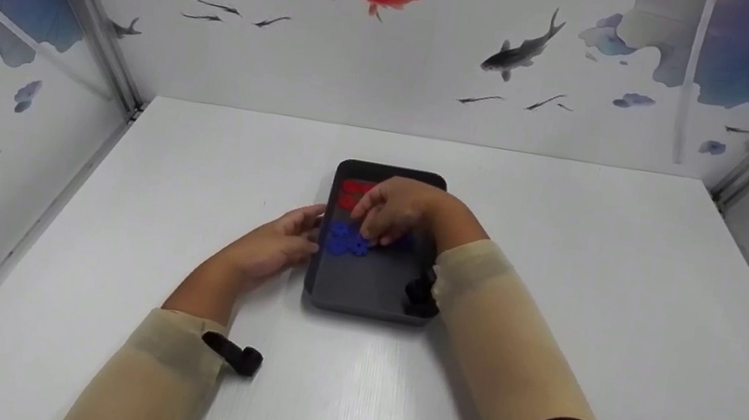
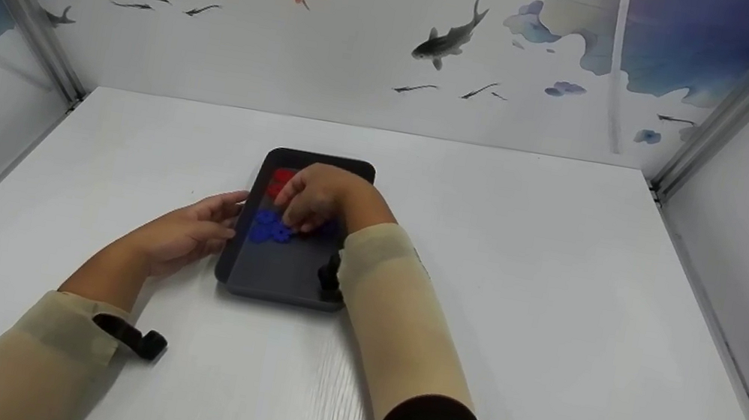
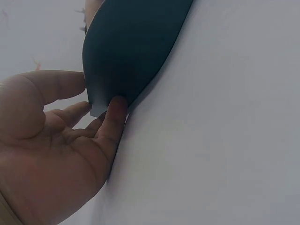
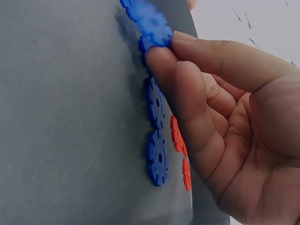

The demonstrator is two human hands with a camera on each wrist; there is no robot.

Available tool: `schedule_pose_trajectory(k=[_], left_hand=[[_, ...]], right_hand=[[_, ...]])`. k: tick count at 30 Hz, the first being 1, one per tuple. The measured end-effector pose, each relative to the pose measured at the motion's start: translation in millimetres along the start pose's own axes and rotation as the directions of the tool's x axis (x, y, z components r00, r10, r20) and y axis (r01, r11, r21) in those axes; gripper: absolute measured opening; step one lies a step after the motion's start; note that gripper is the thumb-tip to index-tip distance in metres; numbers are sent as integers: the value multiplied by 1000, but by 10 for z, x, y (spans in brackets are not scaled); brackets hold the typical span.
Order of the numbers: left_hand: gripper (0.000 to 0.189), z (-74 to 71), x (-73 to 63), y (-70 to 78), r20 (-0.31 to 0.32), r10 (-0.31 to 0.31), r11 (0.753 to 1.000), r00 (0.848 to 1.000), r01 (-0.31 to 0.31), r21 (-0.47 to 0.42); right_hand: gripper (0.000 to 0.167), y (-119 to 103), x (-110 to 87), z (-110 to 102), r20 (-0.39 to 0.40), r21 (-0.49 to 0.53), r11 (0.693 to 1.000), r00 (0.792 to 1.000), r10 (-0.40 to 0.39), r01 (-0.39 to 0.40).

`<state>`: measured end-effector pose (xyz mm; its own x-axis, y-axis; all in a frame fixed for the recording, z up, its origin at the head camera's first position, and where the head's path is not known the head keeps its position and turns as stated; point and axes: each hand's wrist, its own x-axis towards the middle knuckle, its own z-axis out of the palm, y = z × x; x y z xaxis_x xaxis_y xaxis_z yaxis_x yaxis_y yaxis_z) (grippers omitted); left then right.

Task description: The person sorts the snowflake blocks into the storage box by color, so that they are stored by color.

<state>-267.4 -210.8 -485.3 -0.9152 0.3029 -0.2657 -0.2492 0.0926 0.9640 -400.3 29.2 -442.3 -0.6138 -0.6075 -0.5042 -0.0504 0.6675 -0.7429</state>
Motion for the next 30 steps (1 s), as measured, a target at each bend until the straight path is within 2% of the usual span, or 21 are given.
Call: schedule_pose_trajectory(k=[6,11,15,20,26,30], left_hand=[[78,13,15,3,14,2,1000,1000,-1,-29],[78,20,12,13,9,-3,999,1000,3,-40],[78,24,15,6,15,-2,999,1000,2,-42],[77,28,14,-2,15,9,999,1000,-8,-54],[77,15,11,-9,1,6,999,1000,-6,-47],[78,2,16,-15,-4,-2,999,1000,2,-39]], right_hand=[[31,2,-47,-31,-31,-17,1000,999,-10,10],[37,-41,-174,-102,-111,40,997,992,-57,62],[38,-72,-331,-163,-181,104,985,976,-117,138],[34,-38,-555,-221,-238,117,968,953,-189,221],[35,147,-798,-297,-300,141,950,926,-228,280],[34,302,-923,-330,-367,153,943,903,-223,295]])
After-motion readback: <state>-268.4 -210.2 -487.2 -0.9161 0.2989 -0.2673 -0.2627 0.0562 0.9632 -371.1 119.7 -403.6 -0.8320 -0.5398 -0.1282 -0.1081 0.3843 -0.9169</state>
